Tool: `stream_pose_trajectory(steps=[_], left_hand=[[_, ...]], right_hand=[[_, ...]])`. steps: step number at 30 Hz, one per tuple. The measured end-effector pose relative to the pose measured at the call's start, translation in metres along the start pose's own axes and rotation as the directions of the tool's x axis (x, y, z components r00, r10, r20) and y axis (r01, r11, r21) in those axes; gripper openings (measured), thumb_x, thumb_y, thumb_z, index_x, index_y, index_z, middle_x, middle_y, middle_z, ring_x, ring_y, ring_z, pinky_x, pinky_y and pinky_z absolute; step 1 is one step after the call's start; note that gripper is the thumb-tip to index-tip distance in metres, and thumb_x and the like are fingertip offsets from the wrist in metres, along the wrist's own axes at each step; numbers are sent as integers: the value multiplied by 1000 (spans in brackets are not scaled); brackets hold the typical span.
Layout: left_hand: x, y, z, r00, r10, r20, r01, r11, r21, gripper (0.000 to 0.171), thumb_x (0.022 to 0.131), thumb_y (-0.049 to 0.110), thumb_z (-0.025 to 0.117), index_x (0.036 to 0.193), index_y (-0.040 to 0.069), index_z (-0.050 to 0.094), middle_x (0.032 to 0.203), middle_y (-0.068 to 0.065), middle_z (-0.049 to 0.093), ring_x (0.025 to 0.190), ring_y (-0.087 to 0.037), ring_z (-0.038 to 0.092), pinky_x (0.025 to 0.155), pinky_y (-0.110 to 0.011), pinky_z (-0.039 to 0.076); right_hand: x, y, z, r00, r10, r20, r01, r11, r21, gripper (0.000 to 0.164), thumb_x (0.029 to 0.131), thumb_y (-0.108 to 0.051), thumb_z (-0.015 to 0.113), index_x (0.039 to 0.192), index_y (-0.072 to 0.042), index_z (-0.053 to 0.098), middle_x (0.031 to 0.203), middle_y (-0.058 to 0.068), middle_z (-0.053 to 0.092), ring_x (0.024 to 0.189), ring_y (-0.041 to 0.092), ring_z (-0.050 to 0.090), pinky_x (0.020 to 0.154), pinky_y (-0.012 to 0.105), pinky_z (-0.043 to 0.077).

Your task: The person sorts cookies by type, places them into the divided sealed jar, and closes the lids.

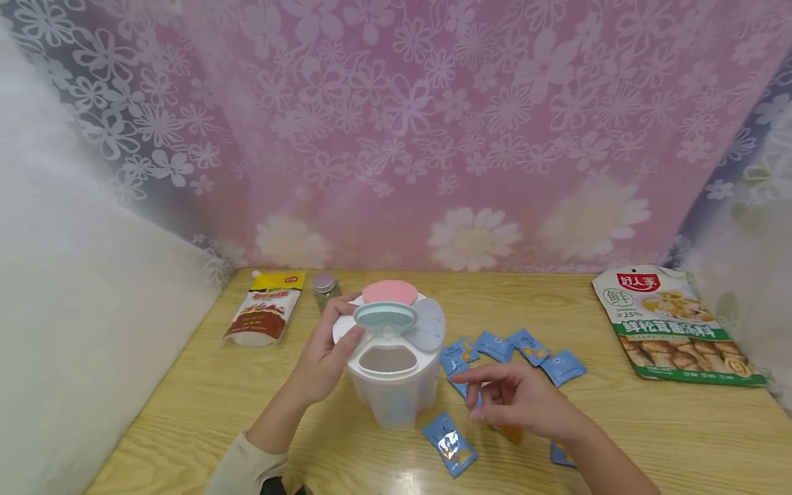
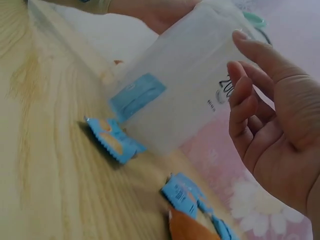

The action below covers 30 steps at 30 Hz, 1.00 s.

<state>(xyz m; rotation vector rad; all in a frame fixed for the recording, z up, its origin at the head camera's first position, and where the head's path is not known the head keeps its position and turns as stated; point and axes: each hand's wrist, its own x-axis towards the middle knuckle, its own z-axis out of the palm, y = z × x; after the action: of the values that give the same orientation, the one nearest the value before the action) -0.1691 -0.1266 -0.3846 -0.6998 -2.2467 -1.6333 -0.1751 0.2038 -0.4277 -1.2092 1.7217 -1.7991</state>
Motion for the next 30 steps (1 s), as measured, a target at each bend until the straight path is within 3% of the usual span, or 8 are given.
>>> stream_pose_trajectory(steps=[4, 9, 13, 18, 25, 30], left_hand=[[1, -1, 0, 1000, 6, 8, -6, 1000, -7, 22, 98, 16, 54, 117, 6, 48, 147, -13, 46, 137, -30, 48, 107, -44, 46], [0, 0, -1, 1000, -18, 1, 18, 1000, 1, 22, 98, 16, 54, 117, 7, 48, 149, -14, 46, 137, -31, 48, 106, -45, 46], [-1, 0, -3, 1000, -24, -13, 24, 1000, 9, 22, 98, 16, 55, 117, 8, 49, 149, -14, 46, 137, -32, 48, 106, -47, 46], [-1, 0, -4, 1000, -2, -5, 2, 1000, 1, 23, 98, 15, 54, 118, 6, 48, 148, -15, 46, 137, -32, 49, 107, -45, 46], [-1, -1, -2, 1000, -1, -2, 1, 1000, -1, 22, 98, 15, 54, 117, 6, 48, 148, -15, 46, 136, -32, 49, 106, -44, 47], [-1, 0, -1, 1000, -3, -11, 3, 1000, -9, 23, 98, 15, 54, 117, 6, 48, 149, -15, 46, 137, -32, 48, 107, -45, 46]], right_hand=[[-1, 10, 0, 995, 99, 14, -98, 994, -54, 48, 87, 14, 64, 134, 5, 57, 101, 2, 68, 67, 14, 57, 55, 28, 51], [2, 25, 3, 986, 127, 104, -119, 990, -81, 49, 87, 9, 68, 134, 9, 55, 94, 19, 65, 56, 23, 46, 49, 24, 48], [3, 34, 5, 978, 144, 154, -128, 986, -107, 47, 88, 3, 70, 133, 8, 56, 92, 20, 65, 59, 10, 50, 50, 23, 49], [3, 41, 6, 970, 184, 160, -152, 970, -189, 46, 87, -7, 74, 130, 2, 61, 89, 16, 66, 66, -5, 52, 51, 22, 51], [2, 45, 12, 957, 249, 152, -210, 950, -230, 56, 84, -14, 79, 135, -1, 59, 82, 19, 62, 59, -3, 51, 50, 22, 51], [2, 46, 15, 938, 328, 113, -281, 909, -308, 61, 83, -22, 81, 138, -8, 57, 78, 16, 59, 60, -6, 49, 53, 20, 50]])
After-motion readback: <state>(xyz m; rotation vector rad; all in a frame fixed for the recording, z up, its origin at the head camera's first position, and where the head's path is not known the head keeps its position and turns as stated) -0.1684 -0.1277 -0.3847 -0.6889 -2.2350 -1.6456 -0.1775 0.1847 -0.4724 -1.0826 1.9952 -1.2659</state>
